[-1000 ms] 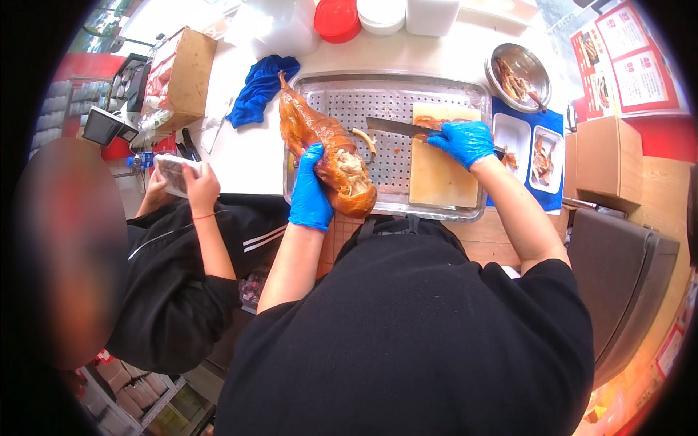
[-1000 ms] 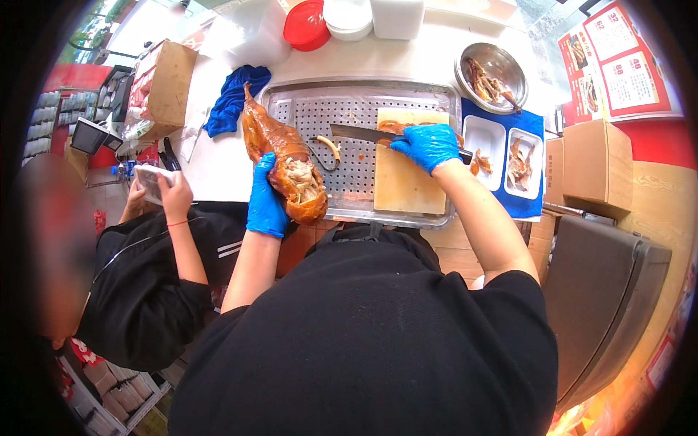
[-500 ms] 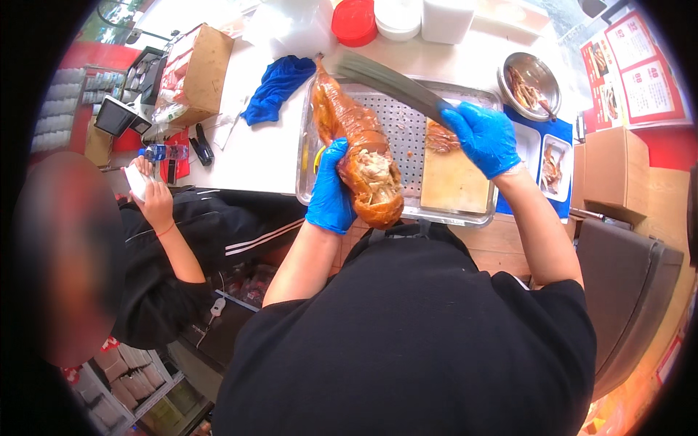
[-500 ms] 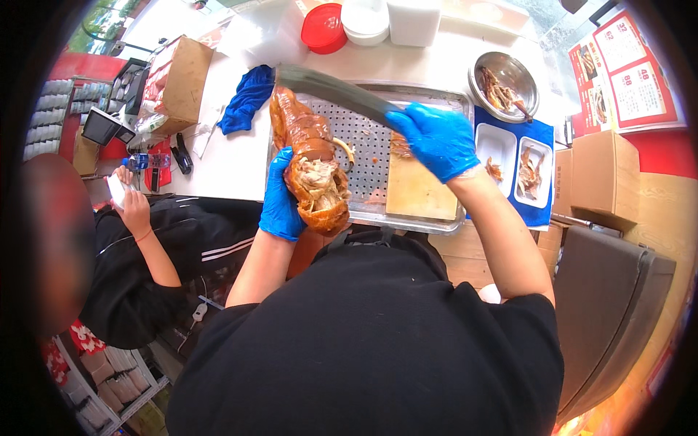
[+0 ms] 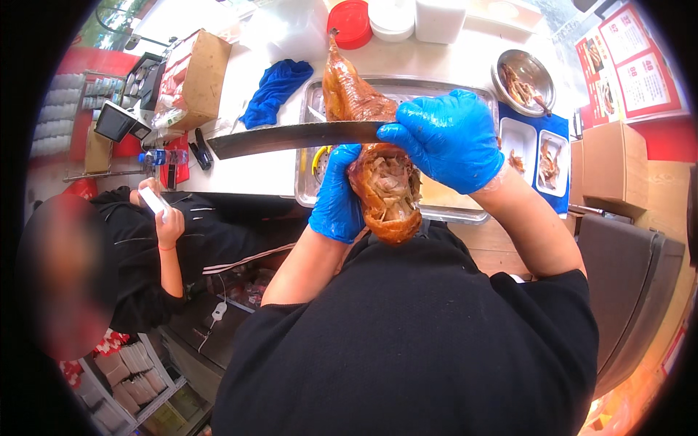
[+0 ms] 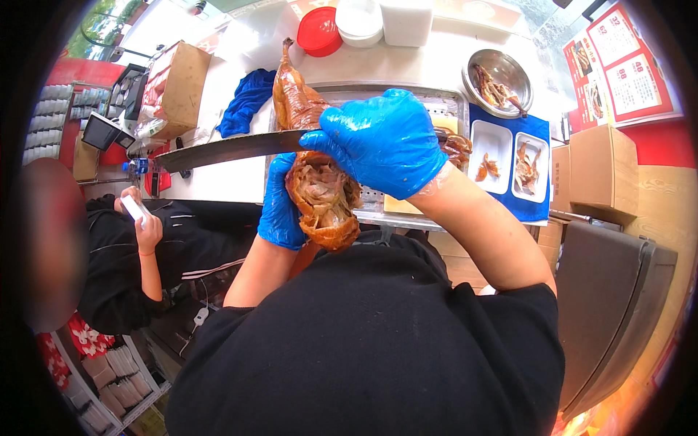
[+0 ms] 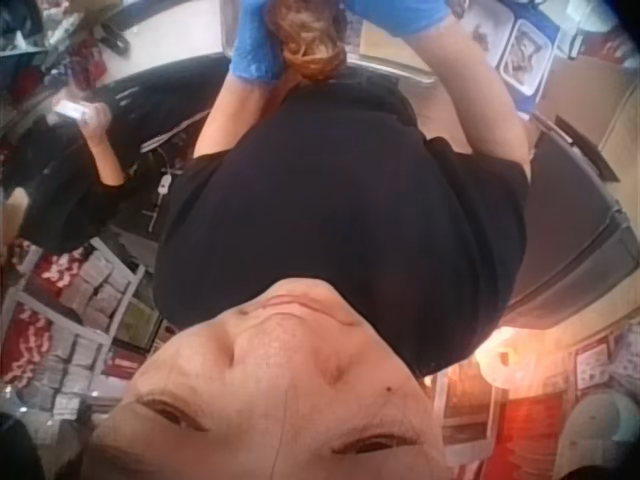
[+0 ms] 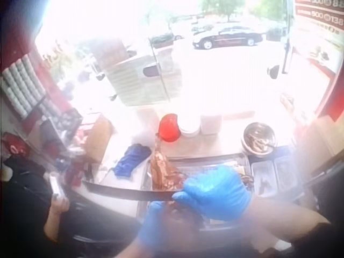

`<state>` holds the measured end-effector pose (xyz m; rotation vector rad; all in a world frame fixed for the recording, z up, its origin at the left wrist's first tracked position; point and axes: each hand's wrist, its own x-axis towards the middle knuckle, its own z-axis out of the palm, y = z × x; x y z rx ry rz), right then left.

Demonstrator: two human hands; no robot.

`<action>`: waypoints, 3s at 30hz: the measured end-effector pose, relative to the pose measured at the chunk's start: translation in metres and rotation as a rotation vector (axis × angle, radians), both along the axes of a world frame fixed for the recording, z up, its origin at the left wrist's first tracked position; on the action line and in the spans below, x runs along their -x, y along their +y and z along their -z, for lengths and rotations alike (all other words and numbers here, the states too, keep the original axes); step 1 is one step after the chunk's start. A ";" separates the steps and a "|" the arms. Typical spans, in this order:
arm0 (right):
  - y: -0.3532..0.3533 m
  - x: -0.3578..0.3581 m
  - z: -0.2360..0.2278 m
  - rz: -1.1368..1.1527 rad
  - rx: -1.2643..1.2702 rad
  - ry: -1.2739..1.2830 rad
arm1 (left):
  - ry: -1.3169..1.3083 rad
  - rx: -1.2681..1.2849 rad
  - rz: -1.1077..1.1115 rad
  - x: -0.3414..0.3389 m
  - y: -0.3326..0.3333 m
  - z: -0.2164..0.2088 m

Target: The person carves a whole roasted duck using a large knife, slicing thin pieces of meat and skin from the body and placing them onto a metal tray. The person holds the duck with one hand while cutting with the other, working methodically along the carcass.

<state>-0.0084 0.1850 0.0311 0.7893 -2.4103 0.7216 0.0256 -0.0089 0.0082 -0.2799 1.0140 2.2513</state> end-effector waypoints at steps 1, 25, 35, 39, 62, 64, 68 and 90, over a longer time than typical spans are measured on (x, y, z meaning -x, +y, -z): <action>-0.001 -0.001 -0.002 -0.001 -0.014 -0.003 | -0.021 -0.031 -0.007 -0.001 -0.001 0.001; 0.030 -0.010 -0.010 0.052 -0.219 0.204 | 0.044 -0.049 -0.062 0.003 -0.011 0.006; 0.006 -0.010 -0.027 -0.013 -0.138 0.108 | 0.037 0.156 -0.024 0.000 0.001 -0.012; 0.003 -0.007 -0.023 -0.032 -0.098 0.096 | 0.064 0.168 0.023 0.000 -0.001 -0.011; 0.020 -0.004 0.019 0.026 -0.104 0.075 | -0.038 -0.073 -0.090 0.008 0.003 0.010; 0.020 -0.003 0.024 0.022 -0.064 0.013 | 0.036 -0.097 -0.060 0.014 0.006 0.015; 0.030 -0.007 0.039 0.019 -0.047 -0.074 | 0.072 -0.162 0.013 0.015 0.001 0.024; 0.107 0.000 0.118 0.215 -0.111 -0.624 | -0.084 0.194 -0.305 0.035 -0.027 0.076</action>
